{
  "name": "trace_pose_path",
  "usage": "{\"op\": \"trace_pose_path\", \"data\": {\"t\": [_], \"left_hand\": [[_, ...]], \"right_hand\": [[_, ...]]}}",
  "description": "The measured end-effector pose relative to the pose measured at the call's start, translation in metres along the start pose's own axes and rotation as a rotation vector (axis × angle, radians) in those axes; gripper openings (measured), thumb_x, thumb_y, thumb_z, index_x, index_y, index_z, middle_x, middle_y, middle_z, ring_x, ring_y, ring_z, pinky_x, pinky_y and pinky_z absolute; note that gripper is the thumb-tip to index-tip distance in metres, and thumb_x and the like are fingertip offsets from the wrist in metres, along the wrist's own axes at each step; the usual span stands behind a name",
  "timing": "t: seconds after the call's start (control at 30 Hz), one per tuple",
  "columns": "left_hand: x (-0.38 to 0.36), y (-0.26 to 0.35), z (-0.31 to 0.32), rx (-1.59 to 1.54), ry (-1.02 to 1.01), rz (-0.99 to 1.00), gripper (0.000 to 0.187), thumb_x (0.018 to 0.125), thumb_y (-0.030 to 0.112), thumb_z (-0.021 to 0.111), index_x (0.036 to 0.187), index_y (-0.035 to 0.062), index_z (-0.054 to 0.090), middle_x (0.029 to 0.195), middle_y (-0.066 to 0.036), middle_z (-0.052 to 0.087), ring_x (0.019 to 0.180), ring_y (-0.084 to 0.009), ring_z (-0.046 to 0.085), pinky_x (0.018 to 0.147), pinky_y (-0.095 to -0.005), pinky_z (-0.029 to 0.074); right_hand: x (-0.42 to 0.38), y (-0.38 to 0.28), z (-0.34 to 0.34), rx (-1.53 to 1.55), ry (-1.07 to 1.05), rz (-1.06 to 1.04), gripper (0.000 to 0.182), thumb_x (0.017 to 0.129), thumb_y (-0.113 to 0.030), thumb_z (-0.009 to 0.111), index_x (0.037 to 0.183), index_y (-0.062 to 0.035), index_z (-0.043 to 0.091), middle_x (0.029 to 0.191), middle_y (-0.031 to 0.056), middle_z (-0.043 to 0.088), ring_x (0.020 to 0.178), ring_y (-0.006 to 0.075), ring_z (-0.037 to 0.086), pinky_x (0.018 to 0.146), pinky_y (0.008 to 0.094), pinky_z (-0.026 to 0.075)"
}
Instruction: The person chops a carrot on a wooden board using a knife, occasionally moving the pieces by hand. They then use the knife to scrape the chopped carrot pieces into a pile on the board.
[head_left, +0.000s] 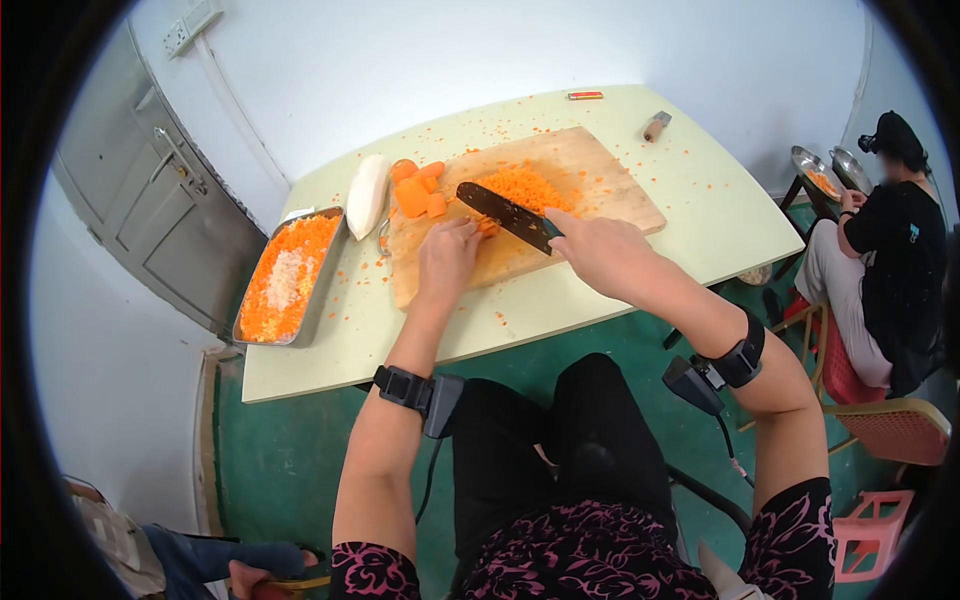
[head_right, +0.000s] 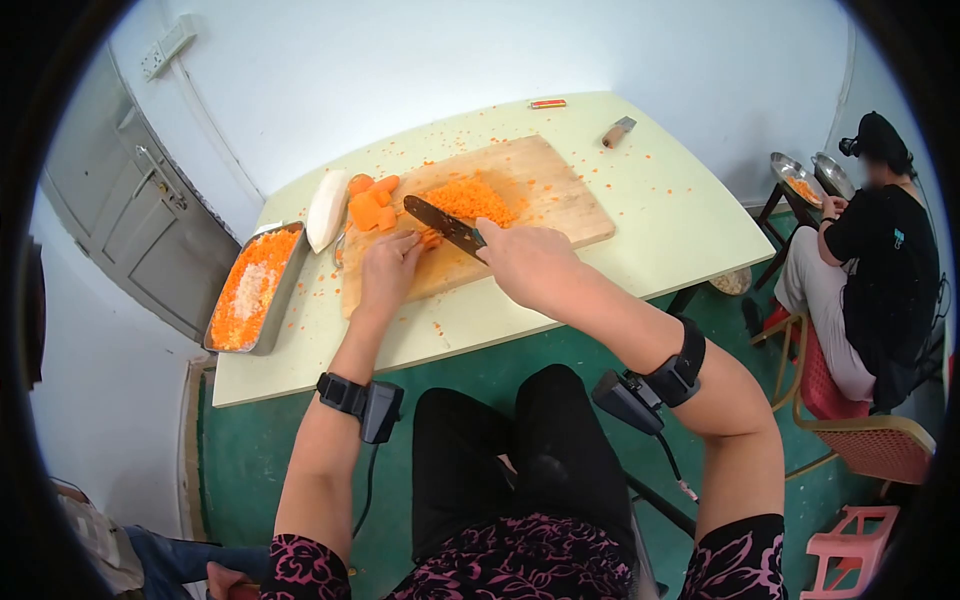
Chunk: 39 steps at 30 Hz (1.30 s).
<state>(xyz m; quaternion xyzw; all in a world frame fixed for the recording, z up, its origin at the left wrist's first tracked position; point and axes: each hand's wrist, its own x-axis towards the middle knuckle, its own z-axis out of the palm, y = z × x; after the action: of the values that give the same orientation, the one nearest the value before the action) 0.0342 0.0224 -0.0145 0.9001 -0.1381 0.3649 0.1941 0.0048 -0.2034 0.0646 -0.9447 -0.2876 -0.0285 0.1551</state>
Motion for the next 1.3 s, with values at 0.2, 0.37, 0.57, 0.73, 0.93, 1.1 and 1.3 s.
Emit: {"op": "trace_pose_path", "data": {"t": [0.2,0.37,0.57,0.73,0.93,1.1,1.3], "left_hand": [[0.001,0.004,-0.002,0.032,0.01,0.005,0.012,0.076,0.007,0.062,0.083,-0.0004,0.069,0.089,-0.013,0.066,0.085,-0.0284,0.06,0.075,-0.0358,0.049],[0.001,0.002,0.0,-0.001,0.027,-0.042,0.012,0.075,0.006,0.063,0.082,-0.001,0.069,0.086,-0.014,0.066,0.084,-0.0287,0.06,0.075,-0.0356,0.049],[0.002,0.004,-0.001,0.012,0.007,-0.021,0.014,0.075,0.009,0.065,0.083,-0.0015,0.069,0.087,-0.014,0.066,0.083,-0.0292,0.06,0.074,-0.0353,0.048],[0.002,0.014,-0.01,0.031,-0.041,-0.022,0.021,0.074,0.013,0.068,0.088,-0.002,0.068,0.092,-0.016,0.066,0.084,-0.0302,0.061,0.074,-0.0361,0.048],[0.003,0.012,-0.009,-0.031,-0.088,-0.149,0.024,0.073,0.016,0.07,0.09,-0.0014,0.068,0.092,-0.014,0.066,0.088,-0.0301,0.06,0.076,-0.0362,0.048],[0.012,0.013,-0.009,-0.03,-0.009,-0.026,0.022,0.072,0.015,0.071,0.088,0.0002,0.069,0.093,-0.013,0.065,0.089,-0.0283,0.059,0.077,-0.0358,0.047],[0.025,0.022,-0.001,0.057,-0.109,0.019,0.018,0.071,0.016,0.07,0.084,0.0028,0.07,0.089,-0.01,0.065,0.089,-0.027,0.057,0.079,-0.0376,0.043]], "right_hand": [[-0.009,-0.013,-0.021,-0.041,-0.03,0.006,0.037,0.088,-0.015,0.046,0.122,0.0008,0.044,0.075,0.021,0.061,0.072,0.0371,0.06,0.066,0.0447,0.047],[-0.015,-0.01,-0.009,0.018,0.212,-0.105,0.043,0.08,-0.001,0.045,0.122,0.0065,0.043,0.07,0.0193,0.061,0.067,0.0348,0.061,0.06,0.0418,0.049],[-0.015,-0.01,-0.007,-0.112,0.098,-0.114,0.053,0.076,0.001,0.049,0.128,0.0058,0.04,0.067,0.0177,0.06,0.063,0.0323,0.061,0.058,0.0409,0.049],[-0.016,-0.011,-0.012,-0.009,0.169,-0.072,0.046,0.082,-0.007,0.052,0.127,0.0,0.044,0.07,0.0209,0.06,0.067,0.0351,0.06,0.062,0.0425,0.048],[-0.013,-0.002,-0.017,0.06,0.243,0.038,0.043,0.085,-0.013,0.056,0.126,-0.0043,0.047,0.069,0.0222,0.06,0.067,0.0375,0.059,0.064,0.0431,0.047],[-0.01,0.019,-0.019,0.173,0.241,0.071,0.042,0.086,-0.014,0.054,0.126,-0.002,0.046,0.078,0.0221,0.062,0.077,0.0365,0.06,0.069,0.0437,0.047],[-0.019,0.034,-0.008,0.252,0.299,0.033,0.041,0.086,-0.014,0.055,0.122,0.0022,0.047,0.088,0.0243,0.062,0.084,0.0385,0.059,0.073,0.0437,0.046]]}}
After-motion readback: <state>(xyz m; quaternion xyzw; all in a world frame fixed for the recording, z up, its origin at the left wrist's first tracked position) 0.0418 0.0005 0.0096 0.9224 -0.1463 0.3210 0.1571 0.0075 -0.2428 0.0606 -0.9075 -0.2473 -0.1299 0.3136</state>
